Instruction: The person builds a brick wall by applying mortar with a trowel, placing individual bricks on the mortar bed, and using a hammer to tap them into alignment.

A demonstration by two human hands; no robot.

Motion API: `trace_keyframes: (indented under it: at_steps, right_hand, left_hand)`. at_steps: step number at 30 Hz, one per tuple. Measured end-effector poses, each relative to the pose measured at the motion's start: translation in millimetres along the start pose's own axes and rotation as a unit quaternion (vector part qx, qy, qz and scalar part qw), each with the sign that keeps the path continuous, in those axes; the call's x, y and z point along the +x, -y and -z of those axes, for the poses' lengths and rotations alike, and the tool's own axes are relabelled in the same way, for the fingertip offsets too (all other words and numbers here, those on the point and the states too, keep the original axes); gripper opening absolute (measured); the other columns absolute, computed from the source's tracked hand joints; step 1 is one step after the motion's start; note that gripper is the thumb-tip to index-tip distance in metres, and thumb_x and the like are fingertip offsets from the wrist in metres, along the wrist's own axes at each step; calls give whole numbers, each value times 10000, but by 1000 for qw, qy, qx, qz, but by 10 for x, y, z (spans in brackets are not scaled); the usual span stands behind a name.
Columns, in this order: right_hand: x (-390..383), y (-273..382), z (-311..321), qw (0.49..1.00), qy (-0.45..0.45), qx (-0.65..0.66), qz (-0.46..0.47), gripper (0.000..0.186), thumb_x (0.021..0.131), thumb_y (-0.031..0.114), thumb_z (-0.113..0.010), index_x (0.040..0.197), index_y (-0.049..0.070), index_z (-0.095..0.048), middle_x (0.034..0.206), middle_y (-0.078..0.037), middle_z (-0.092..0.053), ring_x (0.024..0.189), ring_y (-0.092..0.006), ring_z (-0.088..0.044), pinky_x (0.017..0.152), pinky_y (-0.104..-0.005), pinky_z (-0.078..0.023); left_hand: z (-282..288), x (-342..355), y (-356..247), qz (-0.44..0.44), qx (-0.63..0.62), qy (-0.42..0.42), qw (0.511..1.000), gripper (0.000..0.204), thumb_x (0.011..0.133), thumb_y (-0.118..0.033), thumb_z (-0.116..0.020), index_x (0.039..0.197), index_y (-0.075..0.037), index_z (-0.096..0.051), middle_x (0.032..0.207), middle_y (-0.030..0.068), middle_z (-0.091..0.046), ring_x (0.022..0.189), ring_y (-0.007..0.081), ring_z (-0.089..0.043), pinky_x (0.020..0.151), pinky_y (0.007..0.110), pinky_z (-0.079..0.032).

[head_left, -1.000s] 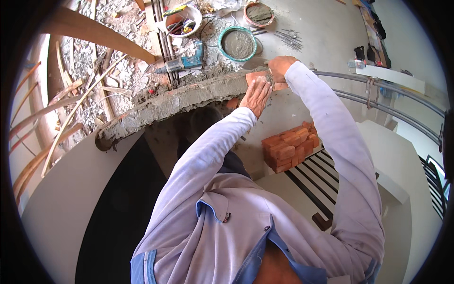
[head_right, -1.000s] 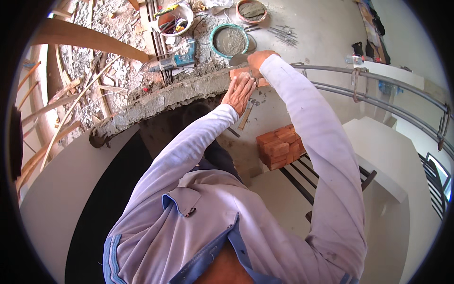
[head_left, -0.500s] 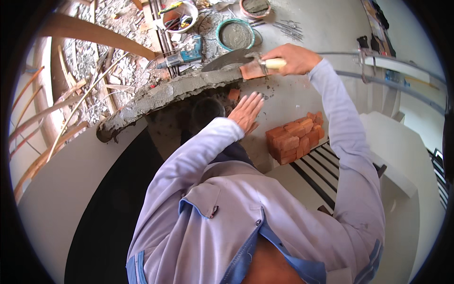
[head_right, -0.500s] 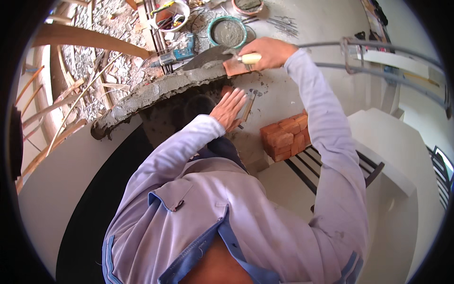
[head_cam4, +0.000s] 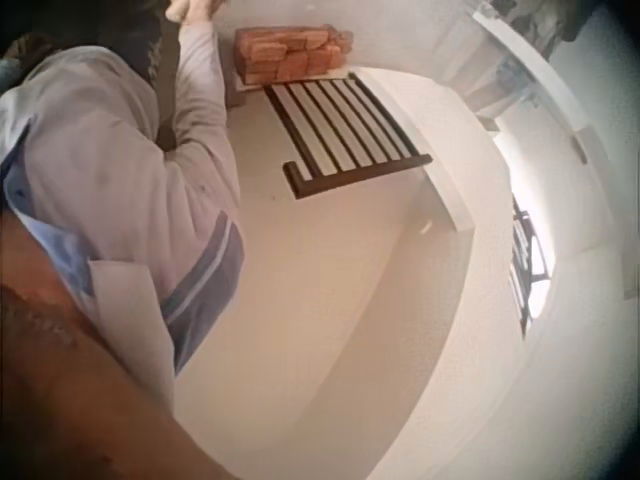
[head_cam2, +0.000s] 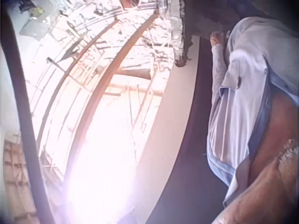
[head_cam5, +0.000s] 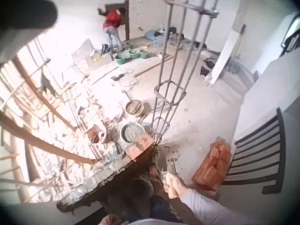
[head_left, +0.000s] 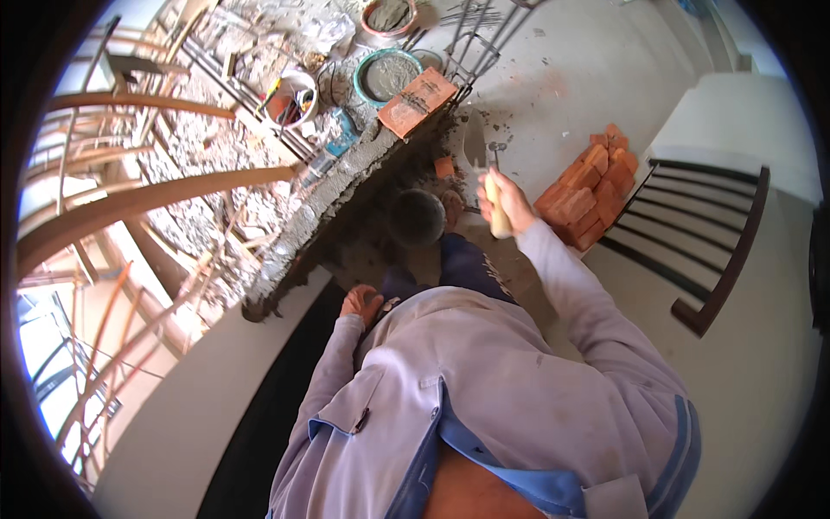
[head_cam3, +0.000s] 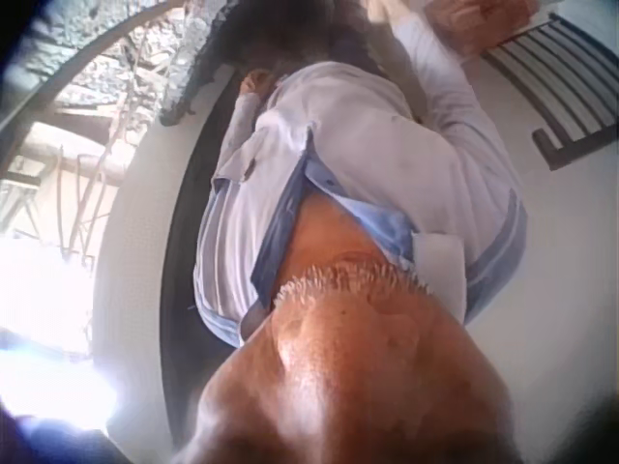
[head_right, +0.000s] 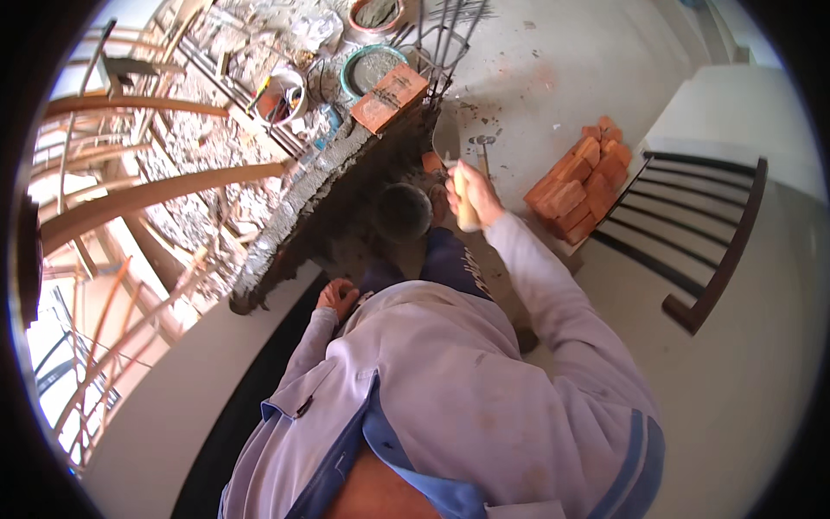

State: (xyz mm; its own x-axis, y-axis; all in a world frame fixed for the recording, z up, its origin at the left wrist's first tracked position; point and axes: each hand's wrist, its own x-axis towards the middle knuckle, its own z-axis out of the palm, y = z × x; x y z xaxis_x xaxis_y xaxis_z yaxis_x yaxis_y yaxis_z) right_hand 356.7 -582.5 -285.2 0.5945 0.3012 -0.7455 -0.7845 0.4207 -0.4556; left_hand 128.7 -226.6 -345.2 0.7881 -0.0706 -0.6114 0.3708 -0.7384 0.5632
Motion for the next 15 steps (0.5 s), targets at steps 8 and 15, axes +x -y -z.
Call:
trace_keyframes:
  at_steps: [8,15]
  right_hand:
    - [991,-715,-912,922,108,373,14,418,967,464,-394,870,78,-521,666,-35,-522,541,-158,-519,508,-330,-468]
    - [464,-1734,-1649,873,181,446,-76,464,975,477,-360,874,53,-521,621,-58,-510,584,-195,-542,539,-352,-480]
  left_hand:
    - [518,-321,316,10,73,56,996,411,805,-418,-651,1052,-90,-674,1057,132,-668,999,326,-620,895,404,-481]
    - [449,-634,718,44,89,139,985,414,813,-427,-644,1068,-102,-672,1038,128,-675,973,307,-632,879,398,-491]
